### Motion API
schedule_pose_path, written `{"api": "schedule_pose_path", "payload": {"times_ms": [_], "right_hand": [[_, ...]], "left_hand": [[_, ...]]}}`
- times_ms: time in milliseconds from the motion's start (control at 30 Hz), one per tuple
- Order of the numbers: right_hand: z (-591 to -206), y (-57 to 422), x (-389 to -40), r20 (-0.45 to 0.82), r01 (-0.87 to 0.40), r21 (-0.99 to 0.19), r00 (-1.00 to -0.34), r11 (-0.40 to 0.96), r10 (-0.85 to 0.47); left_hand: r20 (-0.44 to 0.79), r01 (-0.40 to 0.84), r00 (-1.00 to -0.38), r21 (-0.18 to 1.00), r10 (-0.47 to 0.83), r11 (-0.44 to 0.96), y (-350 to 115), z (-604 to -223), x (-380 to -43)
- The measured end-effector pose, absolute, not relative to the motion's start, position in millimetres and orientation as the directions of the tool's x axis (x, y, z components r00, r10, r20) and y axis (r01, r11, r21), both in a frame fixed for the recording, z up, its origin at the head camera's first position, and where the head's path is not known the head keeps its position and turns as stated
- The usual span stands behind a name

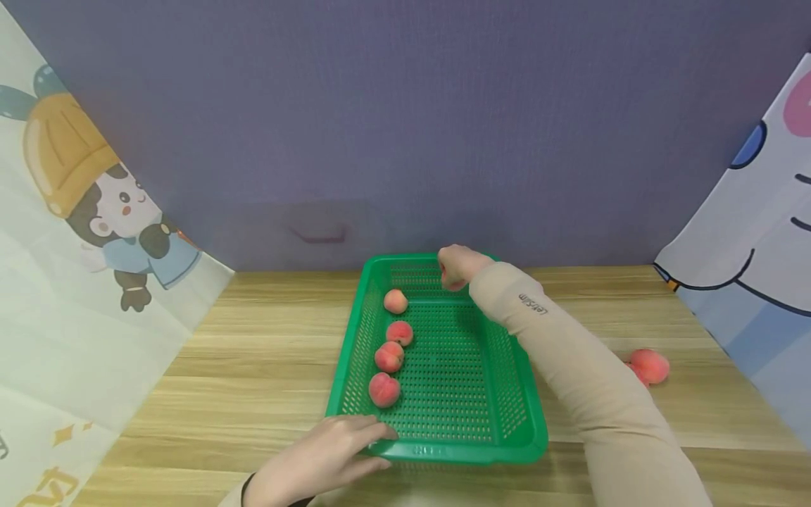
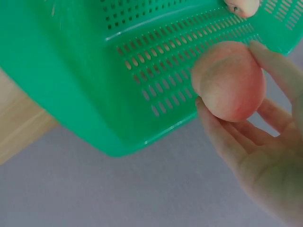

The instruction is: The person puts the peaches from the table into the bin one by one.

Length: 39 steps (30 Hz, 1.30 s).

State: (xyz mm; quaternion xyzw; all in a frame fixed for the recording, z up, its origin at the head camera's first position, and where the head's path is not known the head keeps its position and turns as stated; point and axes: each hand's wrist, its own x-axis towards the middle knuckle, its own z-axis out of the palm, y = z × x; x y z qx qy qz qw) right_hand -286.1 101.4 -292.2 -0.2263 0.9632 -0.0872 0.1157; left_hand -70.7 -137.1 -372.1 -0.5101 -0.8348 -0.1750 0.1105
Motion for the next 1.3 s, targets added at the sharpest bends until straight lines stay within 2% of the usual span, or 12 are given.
{"api": "schedule_pose_path", "payload": {"times_ms": [233, 633, 1000, 1300], "right_hand": [[-301.3, 93.2, -289.4, -0.200, -0.414, -0.214, -0.868, 0.885, -0.454], [-319.1, 78.5, -294.5, -0.273, -0.342, -0.269, -0.869, 0.900, -0.412], [-338.5, 78.1, -296.3, -0.281, -0.278, -0.293, -0.889, 0.915, -0.360], [-352.4, 78.0, -296.6, -0.242, -0.290, -0.273, -0.902, 0.917, -0.357]], "left_hand": [[0.336, 0.884, -0.466, 0.195, 0.818, 0.424, -136.2, -370.6, -70.9], [0.356, 0.888, -0.460, 0.182, 0.813, 0.423, -135.6, -371.3, -71.9], [0.342, 0.889, -0.458, 0.187, 0.820, 0.418, -135.1, -370.6, -72.0], [0.315, 0.883, -0.469, 0.169, 0.825, 0.438, -134.3, -370.6, -71.3]]}}
